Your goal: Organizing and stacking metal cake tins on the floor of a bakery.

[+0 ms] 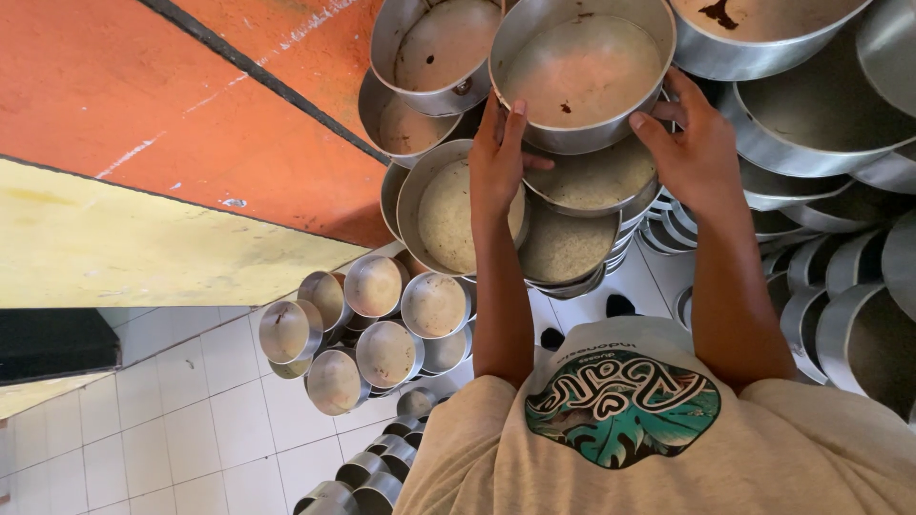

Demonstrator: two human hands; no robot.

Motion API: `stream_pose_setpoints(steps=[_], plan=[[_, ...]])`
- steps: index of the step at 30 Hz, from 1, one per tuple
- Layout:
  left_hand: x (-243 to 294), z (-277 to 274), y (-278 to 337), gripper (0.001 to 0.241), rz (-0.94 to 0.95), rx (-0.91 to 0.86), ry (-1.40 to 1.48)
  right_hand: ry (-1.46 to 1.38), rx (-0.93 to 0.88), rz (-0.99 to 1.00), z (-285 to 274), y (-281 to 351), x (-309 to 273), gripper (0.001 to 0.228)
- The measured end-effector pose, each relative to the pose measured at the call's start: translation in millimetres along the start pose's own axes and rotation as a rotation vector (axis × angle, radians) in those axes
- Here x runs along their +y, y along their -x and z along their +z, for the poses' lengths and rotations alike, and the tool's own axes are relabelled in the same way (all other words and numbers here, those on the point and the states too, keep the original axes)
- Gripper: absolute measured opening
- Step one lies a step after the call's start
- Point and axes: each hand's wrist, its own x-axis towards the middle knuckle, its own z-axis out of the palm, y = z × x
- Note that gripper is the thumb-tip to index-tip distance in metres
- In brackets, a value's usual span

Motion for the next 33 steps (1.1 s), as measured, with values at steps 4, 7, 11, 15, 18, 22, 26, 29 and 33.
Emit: stream_pose_setpoints(steps=[4,7,11,15,18,22,26,29,33], plan=[[-1.9,2.6,-1.1,0.063,0.011,-0.009,0.039,0.016,-0.003,-0.080,-1.1,-0.9,5.9,0.062],[4.2,4.8,0.2,0.061,-0.004,0.017,-0.016,0.021,-0.020,-0.049,-2.0,-0.3,-1.5,0.063],[0.4,4.3,-1.7,0.060,-0.012,0.034,-0.044,0.142,-0.017,-0.063,-4.1,-1.0,-4.1,0.065],[-1.1,4.9,-1.0,0.059,0.010,0.016,-0.015,0.197,0.014,-0.083,-3.3,1.5,-10.5,0.066],[-4.6,5.1,-2.3,0.059,0.017,0.007,-0.023,0.185,0.023,0.001,-2.6,0.4,-14.9,0.064],[0.2,6.6,-1.0,0.058,0.019,0.023,-0.070,0.231,0.048,-0.062,-2.2,-1.2,-1.7,0.061],[5.7,7.6,1.1,0.058,0.014,0.036,-0.116,0.235,0.062,-0.056,-2.4,-0.4,-1.4,0.060],[0.0,6.3,0.4,0.058,0.016,0.037,-0.111,0.211,0.059,-0.049,-3.0,0.1,0.4,0.060],[-0.5,5.8,0.5,0.058,0.014,0.042,-0.104,0.215,0.058,-0.067,-3.7,-0.4,5.3,0.058]])
